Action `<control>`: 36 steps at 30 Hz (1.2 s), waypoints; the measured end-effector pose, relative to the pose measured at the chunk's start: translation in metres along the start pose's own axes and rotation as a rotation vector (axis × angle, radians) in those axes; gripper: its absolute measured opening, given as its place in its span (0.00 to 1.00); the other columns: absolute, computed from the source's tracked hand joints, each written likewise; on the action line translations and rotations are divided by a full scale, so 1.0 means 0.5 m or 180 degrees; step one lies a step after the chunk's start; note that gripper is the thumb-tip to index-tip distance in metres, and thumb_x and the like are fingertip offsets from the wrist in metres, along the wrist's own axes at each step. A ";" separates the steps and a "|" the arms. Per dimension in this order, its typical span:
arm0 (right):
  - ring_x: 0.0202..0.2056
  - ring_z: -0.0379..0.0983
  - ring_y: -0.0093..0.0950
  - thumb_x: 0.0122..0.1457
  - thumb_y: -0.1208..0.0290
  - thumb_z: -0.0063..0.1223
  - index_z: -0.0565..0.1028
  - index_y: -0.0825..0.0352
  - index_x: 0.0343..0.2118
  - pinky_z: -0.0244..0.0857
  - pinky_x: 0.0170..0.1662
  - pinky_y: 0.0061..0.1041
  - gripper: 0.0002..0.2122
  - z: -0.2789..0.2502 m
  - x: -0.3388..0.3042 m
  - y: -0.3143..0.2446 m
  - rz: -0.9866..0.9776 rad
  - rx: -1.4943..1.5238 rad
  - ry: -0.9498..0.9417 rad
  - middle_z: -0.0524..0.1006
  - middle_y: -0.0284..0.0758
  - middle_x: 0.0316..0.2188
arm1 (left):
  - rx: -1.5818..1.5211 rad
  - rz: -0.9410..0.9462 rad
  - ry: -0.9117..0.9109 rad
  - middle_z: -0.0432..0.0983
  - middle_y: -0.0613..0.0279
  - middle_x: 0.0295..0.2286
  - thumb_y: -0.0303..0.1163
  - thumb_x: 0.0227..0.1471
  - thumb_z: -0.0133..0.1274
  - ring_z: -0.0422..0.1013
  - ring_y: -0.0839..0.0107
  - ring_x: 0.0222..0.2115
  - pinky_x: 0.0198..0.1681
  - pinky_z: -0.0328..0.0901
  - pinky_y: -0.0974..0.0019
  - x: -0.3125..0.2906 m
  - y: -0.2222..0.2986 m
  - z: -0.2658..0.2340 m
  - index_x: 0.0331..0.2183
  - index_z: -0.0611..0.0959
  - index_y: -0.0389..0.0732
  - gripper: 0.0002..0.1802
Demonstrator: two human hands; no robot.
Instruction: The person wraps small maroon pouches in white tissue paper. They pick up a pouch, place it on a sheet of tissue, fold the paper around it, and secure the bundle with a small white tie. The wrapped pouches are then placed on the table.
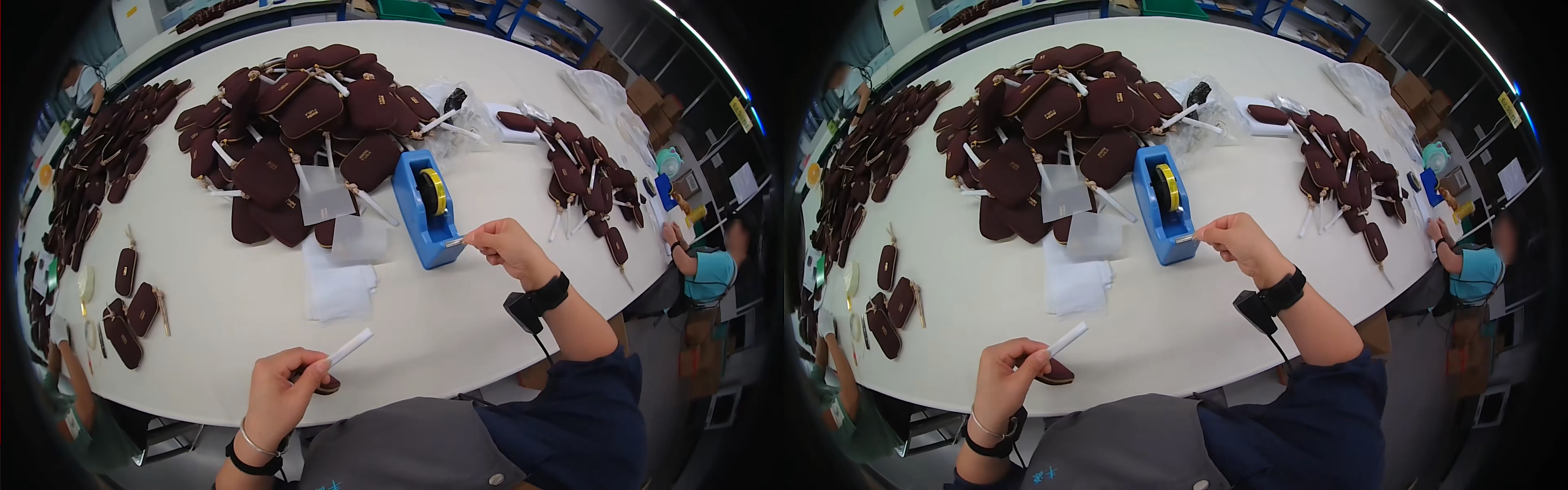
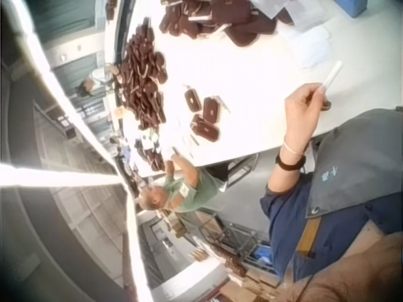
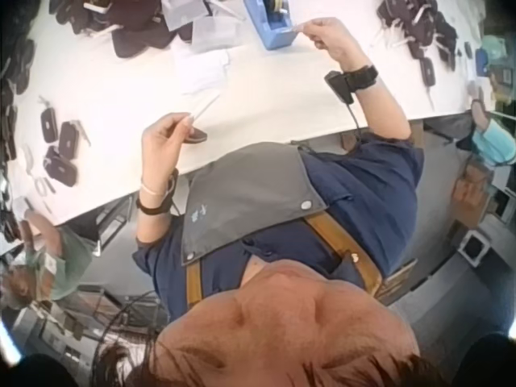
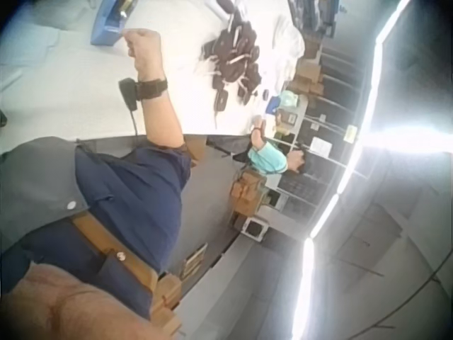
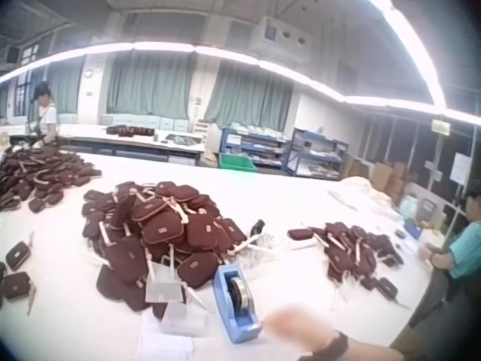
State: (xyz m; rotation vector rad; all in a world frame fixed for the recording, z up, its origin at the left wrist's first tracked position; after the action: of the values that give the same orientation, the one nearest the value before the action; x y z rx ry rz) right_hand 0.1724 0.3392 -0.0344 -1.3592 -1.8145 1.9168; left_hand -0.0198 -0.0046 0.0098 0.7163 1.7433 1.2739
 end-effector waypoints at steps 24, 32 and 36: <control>0.38 0.70 0.15 0.61 0.74 0.55 0.78 0.71 0.41 0.65 0.42 0.16 0.08 0.283 -0.182 -0.040 -0.0813 0.0351 -0.1928 0.77 0.32 0.42 | 0.0562 -0.0053 -0.0311 0.77 0.66 0.20 0.32 0.55 0.54 0.68 0.83 0.19 0.21 0.63 0.77 0.053 0.003 0.032 0.31 0.84 0.32 0.12; 0.37 0.72 0.15 0.60 0.78 0.55 0.78 0.73 0.39 0.66 0.40 0.14 0.07 0.283 -0.172 -0.029 -0.0605 -0.0177 -0.1742 0.78 0.32 0.40 | 0.0527 -0.0103 -0.0353 0.76 0.66 0.20 0.32 0.55 0.55 0.66 0.84 0.18 0.21 0.61 0.77 0.055 0.007 0.036 0.31 0.84 0.32 0.12; 0.33 0.71 0.13 0.58 0.77 0.57 0.77 0.72 0.39 0.65 0.36 0.13 0.07 0.286 -0.168 -0.014 -0.0831 -0.0151 -0.1674 0.78 0.30 0.36 | 0.0490 -0.0064 -0.0347 0.76 0.66 0.19 0.32 0.55 0.55 0.66 0.84 0.18 0.20 0.61 0.77 0.055 0.008 0.039 0.31 0.84 0.32 0.11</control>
State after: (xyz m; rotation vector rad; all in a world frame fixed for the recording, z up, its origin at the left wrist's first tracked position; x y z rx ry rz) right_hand 0.1182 0.1840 -0.0105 -0.6087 -2.1369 2.2300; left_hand -0.0160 0.0284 0.0031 0.8385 1.7678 1.0753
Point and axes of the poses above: each hand's wrist, its own x-axis towards the middle knuckle, its own z-axis out of the palm, y = z × x, the point moved 2 cm from there along x, towards the middle knuckle
